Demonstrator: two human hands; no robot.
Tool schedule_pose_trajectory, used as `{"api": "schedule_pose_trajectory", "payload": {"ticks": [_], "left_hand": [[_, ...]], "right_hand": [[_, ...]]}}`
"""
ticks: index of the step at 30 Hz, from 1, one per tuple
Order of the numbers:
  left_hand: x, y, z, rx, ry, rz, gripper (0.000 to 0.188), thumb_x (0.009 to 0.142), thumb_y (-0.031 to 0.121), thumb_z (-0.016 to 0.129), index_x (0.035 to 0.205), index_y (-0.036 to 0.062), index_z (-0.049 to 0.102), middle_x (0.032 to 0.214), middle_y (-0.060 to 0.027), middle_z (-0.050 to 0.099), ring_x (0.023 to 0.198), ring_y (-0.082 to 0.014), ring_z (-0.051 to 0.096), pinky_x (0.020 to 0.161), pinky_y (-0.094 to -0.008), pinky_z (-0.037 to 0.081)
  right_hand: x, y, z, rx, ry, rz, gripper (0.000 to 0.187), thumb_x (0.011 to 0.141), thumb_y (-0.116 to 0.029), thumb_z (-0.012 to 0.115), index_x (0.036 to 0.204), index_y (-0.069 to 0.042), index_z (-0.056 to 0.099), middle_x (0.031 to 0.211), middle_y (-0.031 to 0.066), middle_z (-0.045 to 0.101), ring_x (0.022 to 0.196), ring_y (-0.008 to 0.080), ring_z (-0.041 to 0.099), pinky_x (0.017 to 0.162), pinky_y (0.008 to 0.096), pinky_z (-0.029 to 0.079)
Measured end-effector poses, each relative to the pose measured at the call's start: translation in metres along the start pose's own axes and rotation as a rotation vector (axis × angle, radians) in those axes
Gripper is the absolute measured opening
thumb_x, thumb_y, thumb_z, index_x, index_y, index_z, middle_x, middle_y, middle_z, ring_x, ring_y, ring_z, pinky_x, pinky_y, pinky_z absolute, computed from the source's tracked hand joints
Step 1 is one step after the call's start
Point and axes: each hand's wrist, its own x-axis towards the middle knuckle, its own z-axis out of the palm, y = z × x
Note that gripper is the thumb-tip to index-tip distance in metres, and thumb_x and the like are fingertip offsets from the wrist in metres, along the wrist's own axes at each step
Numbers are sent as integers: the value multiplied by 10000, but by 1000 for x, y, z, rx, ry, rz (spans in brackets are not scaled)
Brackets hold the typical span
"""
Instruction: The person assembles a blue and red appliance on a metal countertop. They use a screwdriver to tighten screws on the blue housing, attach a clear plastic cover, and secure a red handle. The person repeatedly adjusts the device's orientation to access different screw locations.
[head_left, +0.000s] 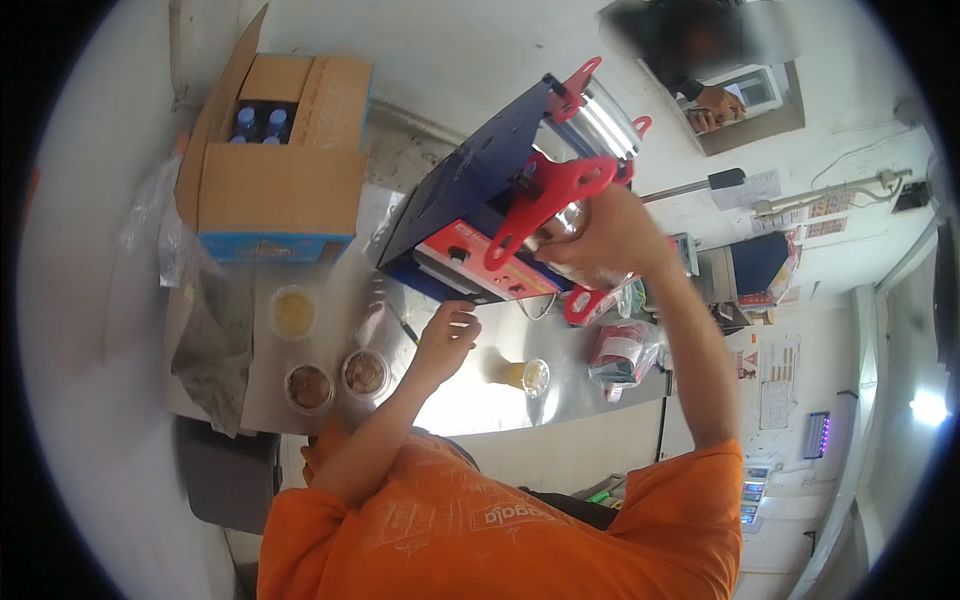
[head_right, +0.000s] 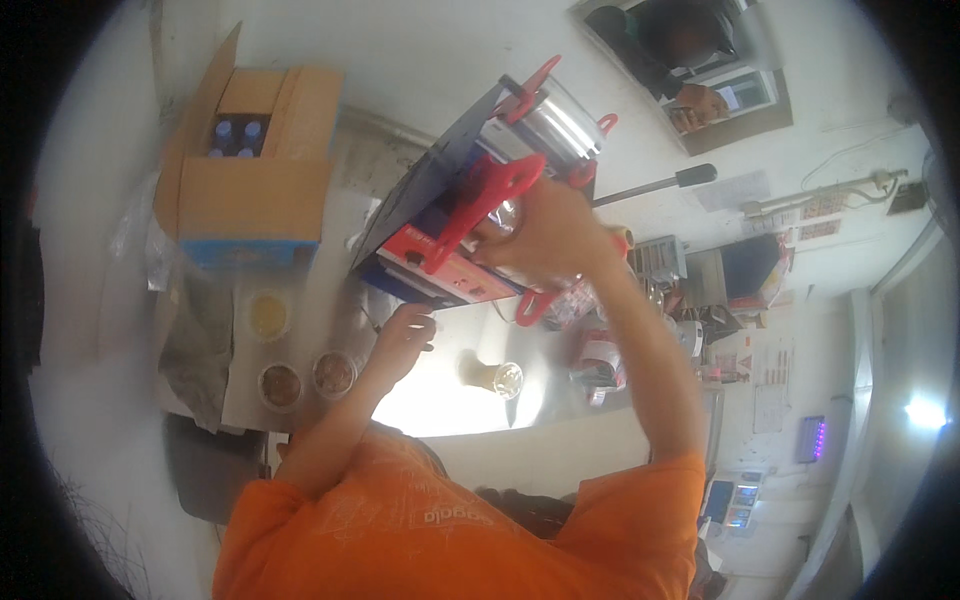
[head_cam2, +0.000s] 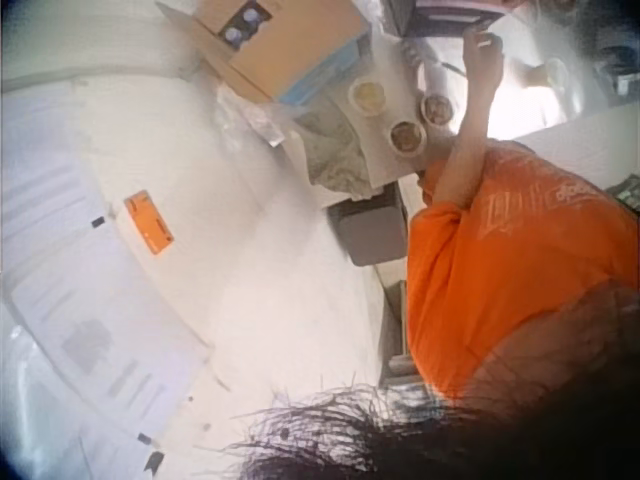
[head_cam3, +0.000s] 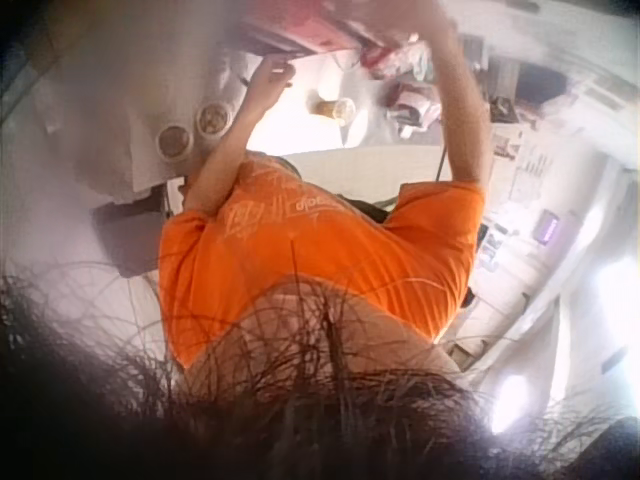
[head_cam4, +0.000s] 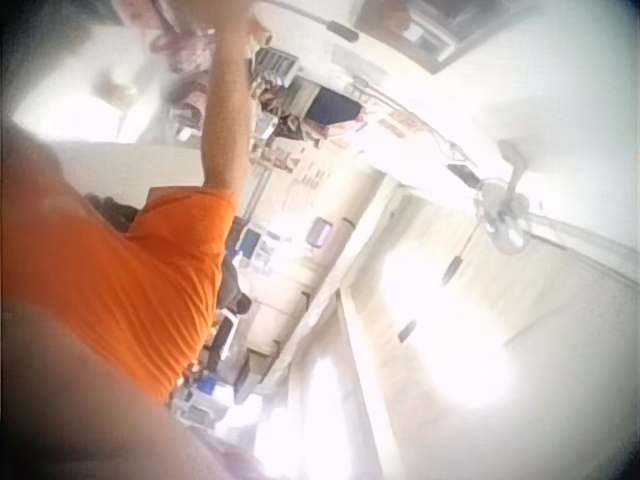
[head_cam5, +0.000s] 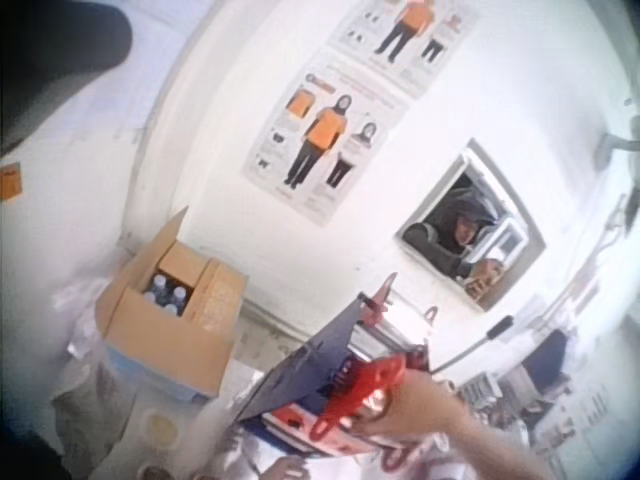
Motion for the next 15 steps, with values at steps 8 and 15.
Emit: {"api": "schedule_pose_trajectory", "payload": {"ticks": [8, 15], "left_hand": [[6, 19, 8, 126, -38, 87, 360, 878, 82, 644, 1206, 38, 502, 1051, -89, 608, 874, -176, 613, 753, -298, 529], [11, 158, -45, 263, 307, 512, 262, 955, 224, 591, 1131, 30, 601, 1007, -56, 639, 937, -137, 609, 830, -270, 483]], "right_hand": [[-35, -4, 96, -631, 800, 37, 929, 644, -399, 813, 1366, 13, 399, 1312, 277, 466, 1220, 433, 467, 1027, 529, 351], [-89, 31, 6, 447, 865, 47, 639, 841, -341, 720, 1326, 4, 488, 1198, 240, 583, 1134, 319, 576, 954, 443, 445]]}}
